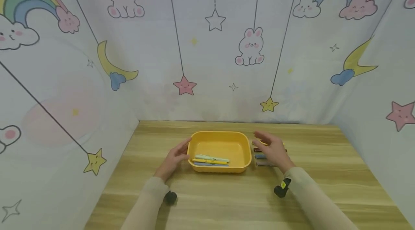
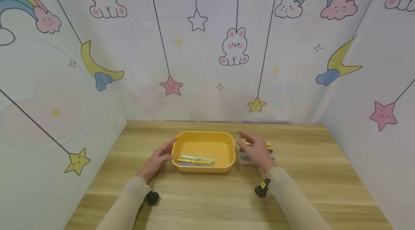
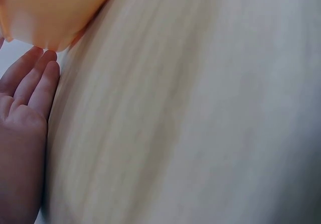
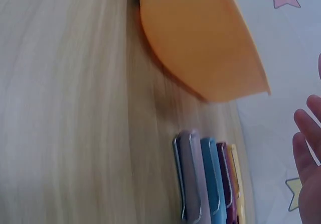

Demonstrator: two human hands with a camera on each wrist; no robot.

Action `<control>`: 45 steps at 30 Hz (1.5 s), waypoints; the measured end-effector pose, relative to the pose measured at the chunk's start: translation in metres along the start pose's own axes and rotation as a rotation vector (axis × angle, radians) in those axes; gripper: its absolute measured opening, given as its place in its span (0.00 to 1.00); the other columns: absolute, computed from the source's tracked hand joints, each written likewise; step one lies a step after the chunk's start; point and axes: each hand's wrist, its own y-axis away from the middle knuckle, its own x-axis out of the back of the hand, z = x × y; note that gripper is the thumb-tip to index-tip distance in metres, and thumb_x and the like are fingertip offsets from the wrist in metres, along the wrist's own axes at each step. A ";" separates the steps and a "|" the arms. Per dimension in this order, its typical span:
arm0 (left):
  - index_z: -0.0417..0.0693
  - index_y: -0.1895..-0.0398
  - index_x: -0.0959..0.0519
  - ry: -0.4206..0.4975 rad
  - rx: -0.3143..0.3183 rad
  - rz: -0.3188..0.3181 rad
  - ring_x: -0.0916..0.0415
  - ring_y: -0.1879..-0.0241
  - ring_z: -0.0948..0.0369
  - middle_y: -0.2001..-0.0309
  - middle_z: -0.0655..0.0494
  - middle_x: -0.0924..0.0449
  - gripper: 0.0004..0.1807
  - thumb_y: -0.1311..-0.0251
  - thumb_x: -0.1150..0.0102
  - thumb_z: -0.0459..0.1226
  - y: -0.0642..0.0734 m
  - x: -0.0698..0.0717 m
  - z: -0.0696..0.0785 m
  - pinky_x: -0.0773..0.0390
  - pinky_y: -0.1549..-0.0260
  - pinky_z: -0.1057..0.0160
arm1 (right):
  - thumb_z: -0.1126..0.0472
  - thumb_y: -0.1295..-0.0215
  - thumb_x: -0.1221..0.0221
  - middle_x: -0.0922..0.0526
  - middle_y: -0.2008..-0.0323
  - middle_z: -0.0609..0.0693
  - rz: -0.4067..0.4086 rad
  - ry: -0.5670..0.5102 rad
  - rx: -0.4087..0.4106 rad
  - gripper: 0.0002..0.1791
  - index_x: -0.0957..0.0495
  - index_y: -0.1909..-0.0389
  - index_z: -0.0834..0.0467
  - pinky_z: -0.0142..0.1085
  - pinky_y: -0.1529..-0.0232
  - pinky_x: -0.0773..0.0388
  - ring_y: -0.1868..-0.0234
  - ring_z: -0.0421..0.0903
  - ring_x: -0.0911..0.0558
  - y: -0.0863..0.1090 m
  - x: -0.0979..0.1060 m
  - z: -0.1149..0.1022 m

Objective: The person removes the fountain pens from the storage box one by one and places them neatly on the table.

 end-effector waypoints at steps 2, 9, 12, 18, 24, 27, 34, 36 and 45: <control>0.54 0.18 0.38 -0.008 0.000 -0.002 0.40 0.21 0.46 0.20 0.46 0.38 0.37 0.28 0.41 0.32 -0.001 0.000 0.003 0.42 0.23 0.43 | 0.51 0.25 0.36 0.19 0.33 0.57 -0.020 -0.026 -0.001 0.27 0.22 0.30 0.57 0.53 0.37 0.20 0.35 0.60 0.19 -0.003 -0.004 -0.005; 0.53 0.17 0.38 -0.012 -0.002 -0.012 0.40 0.21 0.46 0.19 0.45 0.39 0.37 0.27 0.42 0.30 -0.001 0.002 0.001 0.41 0.23 0.46 | 0.51 0.26 0.34 0.18 0.34 0.57 -0.071 -0.104 -0.006 0.26 0.21 0.31 0.54 0.56 0.35 0.22 0.33 0.60 0.20 -0.014 -0.022 -0.016; 0.55 0.18 0.37 -0.004 0.004 -0.007 0.39 0.22 0.46 0.20 0.46 0.39 0.37 0.28 0.42 0.30 -0.001 0.002 0.000 0.41 0.23 0.46 | 0.51 0.27 0.34 0.18 0.35 0.59 -0.109 -0.119 -0.003 0.26 0.20 0.32 0.55 0.57 0.34 0.23 0.34 0.59 0.20 -0.021 -0.032 -0.023; 0.52 0.17 0.39 -0.010 -0.001 -0.011 0.39 0.22 0.44 0.20 0.43 0.40 0.37 0.27 0.42 0.30 -0.001 0.001 0.000 0.40 0.24 0.46 | 0.54 0.27 0.33 0.18 0.35 0.61 -0.186 -0.093 0.023 0.27 0.21 0.32 0.61 0.54 0.33 0.23 0.35 0.57 0.18 -0.035 -0.052 -0.034; 0.52 0.17 0.38 0.001 -0.003 0.000 0.39 0.22 0.44 0.20 0.43 0.39 0.37 0.28 0.41 0.31 -0.003 0.002 -0.001 0.42 0.23 0.45 | 0.54 0.27 0.34 0.19 0.34 0.56 -0.268 -0.040 0.020 0.28 0.22 0.31 0.61 0.53 0.33 0.23 0.35 0.57 0.18 -0.043 -0.069 -0.042; 0.53 0.17 0.38 0.000 0.003 0.000 0.38 0.22 0.43 0.20 0.43 0.39 0.37 0.28 0.41 0.31 -0.002 0.001 0.000 0.42 0.23 0.43 | 0.54 0.26 0.34 0.19 0.33 0.56 -0.301 -0.038 0.022 0.28 0.23 0.31 0.62 0.53 0.34 0.22 0.35 0.57 0.19 -0.044 -0.076 -0.046; 0.55 0.17 0.38 -0.001 0.015 -0.003 0.39 0.22 0.46 0.20 0.46 0.39 0.37 0.28 0.41 0.32 0.000 0.001 0.002 0.42 0.23 0.44 | 0.57 0.27 0.34 0.17 0.35 0.56 -0.371 -0.024 0.005 0.27 0.23 0.31 0.62 0.49 0.38 0.18 0.38 0.55 0.16 -0.044 -0.088 -0.051; 0.55 0.17 0.38 0.005 0.020 -0.003 0.41 0.21 0.48 0.19 0.48 0.39 0.37 0.28 0.41 0.32 0.000 0.001 0.004 0.42 0.23 0.45 | 0.59 0.28 0.33 0.16 0.37 0.56 -0.384 -0.018 0.001 0.27 0.22 0.31 0.62 0.49 0.39 0.17 0.40 0.55 0.15 -0.043 -0.090 -0.052; 0.54 0.17 0.38 0.012 0.028 0.006 0.42 0.20 0.50 0.18 0.50 0.41 0.37 0.28 0.41 0.30 0.001 0.000 0.007 0.42 0.23 0.49 | 0.64 0.31 0.32 0.12 0.43 0.55 -0.416 -0.008 -0.016 0.20 0.17 0.39 0.62 0.48 0.44 0.15 0.44 0.54 0.13 -0.040 -0.099 -0.048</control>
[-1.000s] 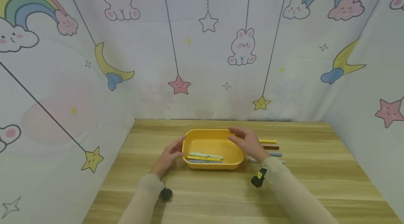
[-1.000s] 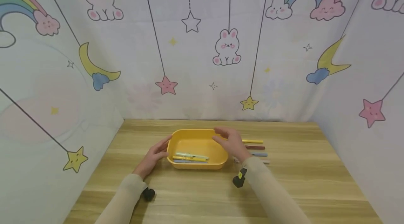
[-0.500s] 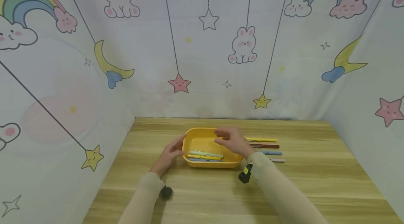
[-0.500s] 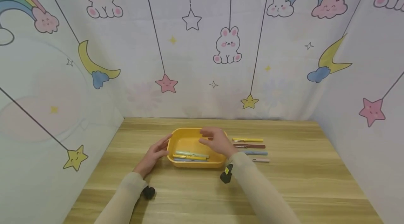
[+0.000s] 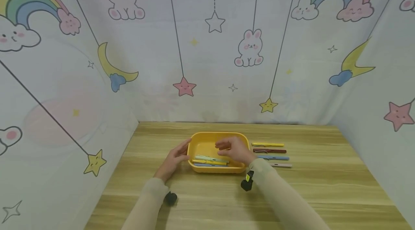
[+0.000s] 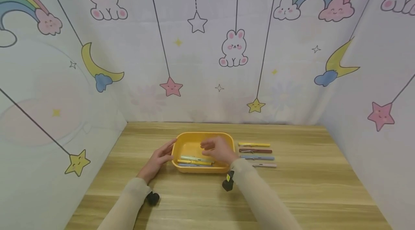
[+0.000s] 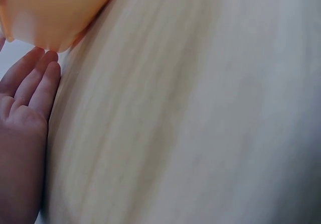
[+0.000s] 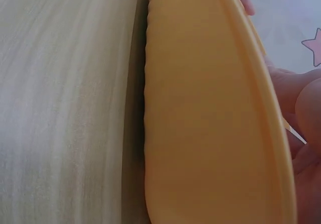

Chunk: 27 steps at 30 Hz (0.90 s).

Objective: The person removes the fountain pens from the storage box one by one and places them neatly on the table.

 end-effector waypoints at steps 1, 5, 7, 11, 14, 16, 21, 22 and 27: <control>0.53 0.17 0.38 0.001 0.000 -0.001 0.42 0.20 0.50 0.18 0.50 0.41 0.37 0.28 0.41 0.30 0.000 0.000 -0.001 0.42 0.23 0.49 | 0.65 0.31 0.32 0.12 0.44 0.55 -0.005 -0.004 -0.006 0.20 0.16 0.39 0.61 0.48 0.44 0.15 0.44 0.54 0.13 0.000 -0.001 0.001; 0.55 0.17 0.38 0.004 0.004 -0.004 0.42 0.20 0.49 0.18 0.50 0.41 0.37 0.28 0.41 0.31 0.000 0.001 -0.003 0.42 0.23 0.47 | 0.67 0.33 0.31 0.11 0.46 0.54 -0.028 -0.015 -0.022 0.19 0.14 0.42 0.60 0.47 0.46 0.14 0.46 0.53 0.13 -0.001 -0.004 0.006; 0.55 0.17 0.38 0.003 0.000 -0.008 0.42 0.20 0.49 0.18 0.49 0.41 0.37 0.28 0.41 0.31 0.000 0.001 -0.004 0.43 0.22 0.46 | 0.68 0.34 0.31 0.11 0.47 0.53 -0.043 -0.024 -0.035 0.19 0.14 0.42 0.60 0.46 0.47 0.13 0.46 0.52 0.12 -0.001 -0.006 0.008; 0.55 0.17 0.38 0.005 -0.012 -0.008 0.41 0.21 0.49 0.19 0.50 0.41 0.37 0.28 0.42 0.31 -0.001 0.001 -0.005 0.43 0.22 0.45 | 0.68 0.35 0.30 0.10 0.49 0.52 -0.073 -0.007 -0.049 0.19 0.14 0.43 0.60 0.44 0.49 0.13 0.49 0.50 0.11 -0.002 -0.007 0.010; 0.55 0.18 0.37 0.003 -0.015 -0.001 0.40 0.21 0.49 0.19 0.50 0.40 0.37 0.28 0.42 0.30 -0.003 0.002 -0.006 0.42 0.23 0.47 | 0.68 0.35 0.30 0.10 0.50 0.51 -0.090 0.016 -0.050 0.18 0.14 0.44 0.60 0.44 0.50 0.13 0.52 0.48 0.11 -0.003 -0.007 0.011; 0.55 0.17 0.38 -0.005 -0.018 -0.001 0.40 0.21 0.48 0.19 0.50 0.40 0.37 0.28 0.41 0.30 -0.003 0.002 -0.007 0.42 0.23 0.48 | 0.68 0.35 0.30 0.10 0.51 0.51 -0.097 0.026 -0.043 0.17 0.14 0.45 0.60 0.44 0.50 0.12 0.54 0.48 0.11 -0.003 -0.008 0.011; 0.53 0.17 0.39 -0.011 -0.025 -0.009 0.42 0.20 0.47 0.18 0.49 0.42 0.37 0.28 0.42 0.30 -0.004 0.002 -0.007 0.42 0.23 0.46 | 0.70 0.37 0.29 0.09 0.53 0.51 -0.101 0.058 -0.032 0.16 0.12 0.48 0.61 0.43 0.51 0.12 0.56 0.47 0.11 -0.003 -0.010 0.011; 0.53 0.17 0.39 -0.006 -0.023 -0.009 0.42 0.20 0.47 0.18 0.49 0.42 0.37 0.28 0.42 0.30 -0.004 0.002 -0.007 0.42 0.23 0.46 | 0.70 0.37 0.29 0.09 0.54 0.51 -0.099 0.062 -0.036 0.16 0.12 0.49 0.60 0.43 0.52 0.12 0.56 0.47 0.12 -0.003 -0.010 0.011; 0.54 0.17 0.39 0.009 -0.027 -0.017 0.43 0.20 0.46 0.18 0.49 0.43 0.38 0.28 0.42 0.30 -0.002 0.002 -0.006 0.44 0.23 0.43 | 0.70 0.38 0.29 0.09 0.55 0.49 -0.079 0.083 -0.067 0.15 0.11 0.51 0.59 0.42 0.55 0.12 0.56 0.46 0.12 -0.003 -0.013 0.012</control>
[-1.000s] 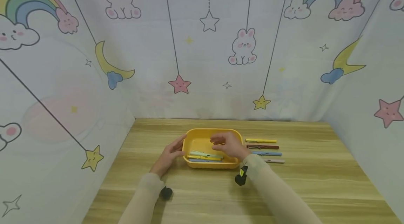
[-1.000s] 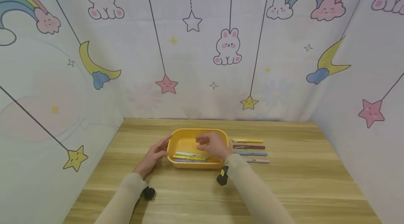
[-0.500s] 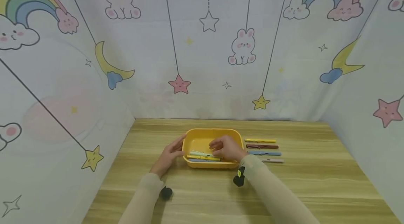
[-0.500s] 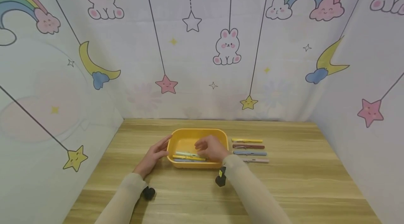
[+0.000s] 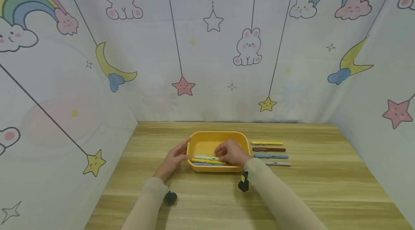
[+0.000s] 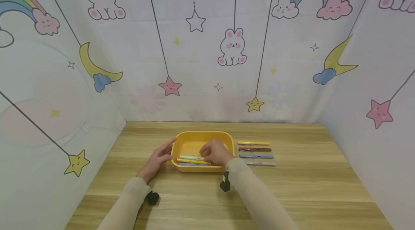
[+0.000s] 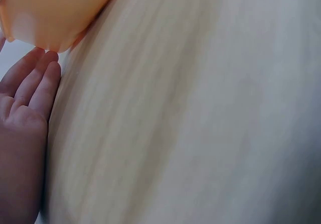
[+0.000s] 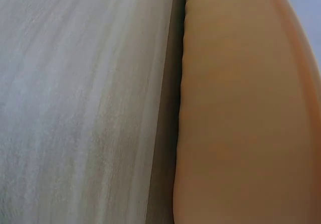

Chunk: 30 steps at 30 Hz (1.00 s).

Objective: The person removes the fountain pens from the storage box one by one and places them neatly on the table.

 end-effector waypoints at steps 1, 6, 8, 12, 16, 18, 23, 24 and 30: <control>0.54 0.17 0.39 -0.001 0.002 0.000 0.43 0.20 0.47 0.18 0.49 0.43 0.37 0.28 0.42 0.30 0.000 0.000 0.000 0.44 0.23 0.44 | 0.71 0.38 0.29 0.09 0.55 0.49 0.004 0.001 -0.006 0.15 0.11 0.51 0.59 0.42 0.55 0.12 0.56 0.46 0.12 0.000 0.000 -0.001; 0.55 0.17 0.38 -0.004 0.011 0.007 0.43 0.20 0.50 0.18 0.52 0.42 0.37 0.28 0.41 0.30 0.000 0.000 0.001 0.43 0.22 0.46 | 0.71 0.38 0.28 0.09 0.55 0.50 0.016 0.017 -0.016 0.15 0.11 0.51 0.61 0.40 0.57 0.11 0.56 0.47 0.12 0.000 -0.001 -0.004; 0.55 0.18 0.37 -0.005 0.013 0.010 0.43 0.20 0.50 0.18 0.52 0.42 0.37 0.28 0.41 0.30 0.000 0.000 0.001 0.44 0.22 0.46 | 0.71 0.39 0.28 0.09 0.55 0.50 0.018 0.037 -0.006 0.15 0.11 0.51 0.61 0.40 0.57 0.12 0.56 0.46 0.11 -0.001 -0.002 -0.004; 0.57 0.18 0.37 0.001 0.014 0.007 0.43 0.20 0.50 0.18 0.53 0.42 0.37 0.28 0.41 0.31 0.000 0.001 0.000 0.44 0.22 0.45 | 0.70 0.41 0.26 0.08 0.56 0.50 0.027 0.077 0.020 0.16 0.11 0.51 0.62 0.42 0.54 0.12 0.57 0.46 0.11 -0.003 -0.003 -0.002; 0.57 0.18 0.37 0.005 0.011 0.004 0.44 0.20 0.49 0.17 0.53 0.43 0.37 0.27 0.41 0.31 0.001 0.000 0.000 0.44 0.22 0.44 | 0.70 0.44 0.24 0.08 0.57 0.51 0.049 0.105 0.027 0.17 0.11 0.53 0.62 0.44 0.53 0.12 0.58 0.47 0.11 -0.003 -0.003 -0.003; 0.57 0.18 0.37 0.008 0.014 0.006 0.44 0.19 0.50 0.17 0.54 0.43 0.37 0.27 0.41 0.31 0.001 0.000 0.000 0.44 0.22 0.45 | 0.72 0.45 0.24 0.08 0.58 0.51 0.059 0.118 0.030 0.17 0.10 0.53 0.62 0.44 0.53 0.12 0.58 0.47 0.11 -0.003 -0.003 -0.004; 0.54 0.17 0.38 -0.005 0.017 0.010 0.44 0.19 0.49 0.17 0.53 0.44 0.37 0.28 0.41 0.31 0.000 0.000 -0.001 0.42 0.23 0.49 | 0.76 0.47 0.25 0.08 0.58 0.53 0.067 0.144 0.068 0.18 0.11 0.54 0.64 0.44 0.55 0.11 0.58 0.49 0.11 -0.001 -0.003 -0.007; 0.54 0.17 0.38 -0.008 0.017 0.010 0.44 0.19 0.49 0.17 0.52 0.45 0.37 0.28 0.41 0.31 0.000 0.000 -0.001 0.42 0.23 0.50 | 0.76 0.47 0.25 0.08 0.58 0.53 0.067 0.145 0.074 0.18 0.11 0.54 0.64 0.44 0.55 0.11 0.58 0.50 0.11 -0.001 -0.003 -0.007; 0.54 0.17 0.39 -0.009 0.015 0.004 0.44 0.19 0.48 0.17 0.52 0.45 0.37 0.27 0.42 0.31 0.000 0.000 0.000 0.42 0.23 0.48 | 0.78 0.44 0.28 0.08 0.56 0.54 0.055 0.149 0.081 0.18 0.11 0.52 0.64 0.45 0.54 0.11 0.56 0.52 0.10 0.000 -0.002 -0.007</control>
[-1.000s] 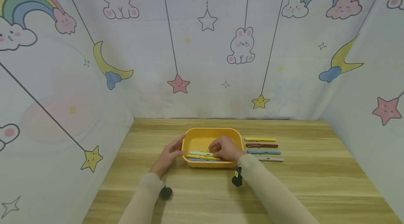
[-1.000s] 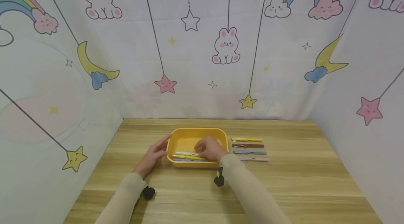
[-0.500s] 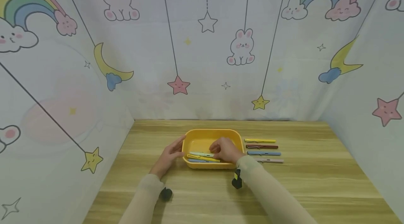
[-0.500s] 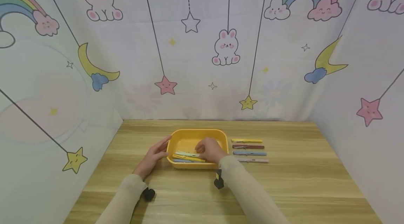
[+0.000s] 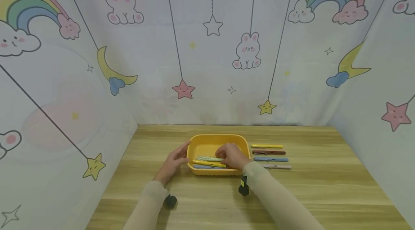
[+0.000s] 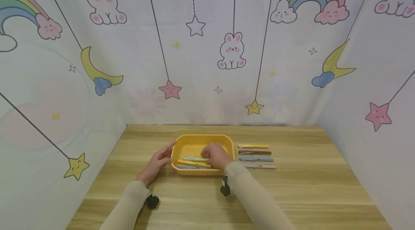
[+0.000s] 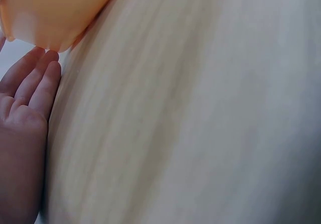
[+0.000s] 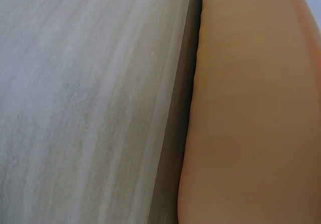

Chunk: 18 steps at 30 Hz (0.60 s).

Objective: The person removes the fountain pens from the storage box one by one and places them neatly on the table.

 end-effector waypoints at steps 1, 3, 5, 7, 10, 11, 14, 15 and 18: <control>0.54 0.17 0.39 0.000 -0.002 -0.001 0.44 0.19 0.48 0.17 0.51 0.44 0.37 0.27 0.42 0.31 0.000 0.000 0.000 0.43 0.22 0.47 | 0.78 0.44 0.28 0.08 0.56 0.54 -0.004 0.002 -0.002 0.19 0.11 0.51 0.64 0.45 0.54 0.11 0.55 0.52 0.10 0.000 0.000 0.000; 0.56 0.17 0.38 0.010 0.001 0.001 0.43 0.20 0.49 0.17 0.53 0.43 0.37 0.27 0.42 0.31 0.001 0.001 0.000 0.43 0.23 0.47 | 0.79 0.44 0.29 0.09 0.55 0.56 -0.009 0.002 0.002 0.19 0.12 0.50 0.64 0.46 0.53 0.11 0.54 0.53 0.10 -0.001 0.000 0.001; 0.56 0.17 0.38 0.011 -0.001 0.001 0.43 0.20 0.50 0.18 0.53 0.43 0.37 0.27 0.42 0.31 0.001 0.001 0.000 0.43 0.23 0.48 | 0.79 0.44 0.29 0.09 0.55 0.56 -0.009 0.007 0.004 0.19 0.12 0.50 0.64 0.46 0.52 0.11 0.54 0.53 0.10 -0.001 -0.001 0.003; 0.56 0.18 0.37 0.012 -0.004 0.001 0.43 0.20 0.51 0.18 0.54 0.42 0.37 0.27 0.42 0.31 0.000 0.001 0.000 0.42 0.23 0.49 | 0.79 0.43 0.30 0.09 0.55 0.57 -0.012 0.012 0.014 0.19 0.12 0.51 0.65 0.46 0.52 0.12 0.53 0.54 0.10 -0.001 0.000 0.003; 0.56 0.18 0.37 0.016 -0.005 -0.003 0.43 0.20 0.52 0.17 0.55 0.43 0.37 0.27 0.42 0.31 -0.001 0.001 0.000 0.42 0.23 0.50 | 0.79 0.43 0.30 0.09 0.55 0.57 -0.016 0.025 0.021 0.18 0.12 0.52 0.65 0.48 0.51 0.12 0.53 0.54 0.10 -0.001 0.000 0.003; 0.56 0.17 0.38 0.017 -0.006 -0.004 0.43 0.20 0.52 0.17 0.54 0.43 0.37 0.27 0.42 0.31 -0.001 0.001 0.000 0.42 0.23 0.50 | 0.79 0.42 0.31 0.09 0.55 0.58 -0.021 0.032 0.022 0.17 0.12 0.52 0.65 0.48 0.51 0.12 0.53 0.55 0.10 0.000 0.001 0.002; 0.56 0.17 0.38 0.023 -0.005 -0.005 0.44 0.19 0.51 0.17 0.54 0.43 0.37 0.28 0.41 0.32 -0.001 0.001 -0.001 0.43 0.23 0.49 | 0.79 0.41 0.32 0.09 0.55 0.59 -0.029 0.044 0.019 0.17 0.12 0.51 0.66 0.48 0.52 0.12 0.53 0.55 0.10 0.000 0.001 0.001; 0.56 0.17 0.38 0.025 -0.004 -0.005 0.44 0.19 0.51 0.17 0.54 0.43 0.37 0.28 0.41 0.32 -0.001 0.001 -0.001 0.43 0.23 0.49 | 0.78 0.40 0.32 0.09 0.55 0.59 -0.032 0.046 0.017 0.17 0.12 0.51 0.66 0.48 0.52 0.12 0.53 0.55 0.10 0.001 0.001 0.001; 0.56 0.18 0.37 0.026 -0.001 -0.003 0.44 0.20 0.50 0.18 0.54 0.43 0.37 0.28 0.40 0.32 0.000 0.001 -0.001 0.43 0.23 0.47 | 0.77 0.38 0.34 0.09 0.53 0.59 -0.036 0.047 0.013 0.18 0.13 0.47 0.65 0.48 0.52 0.12 0.52 0.55 0.10 0.001 0.001 0.002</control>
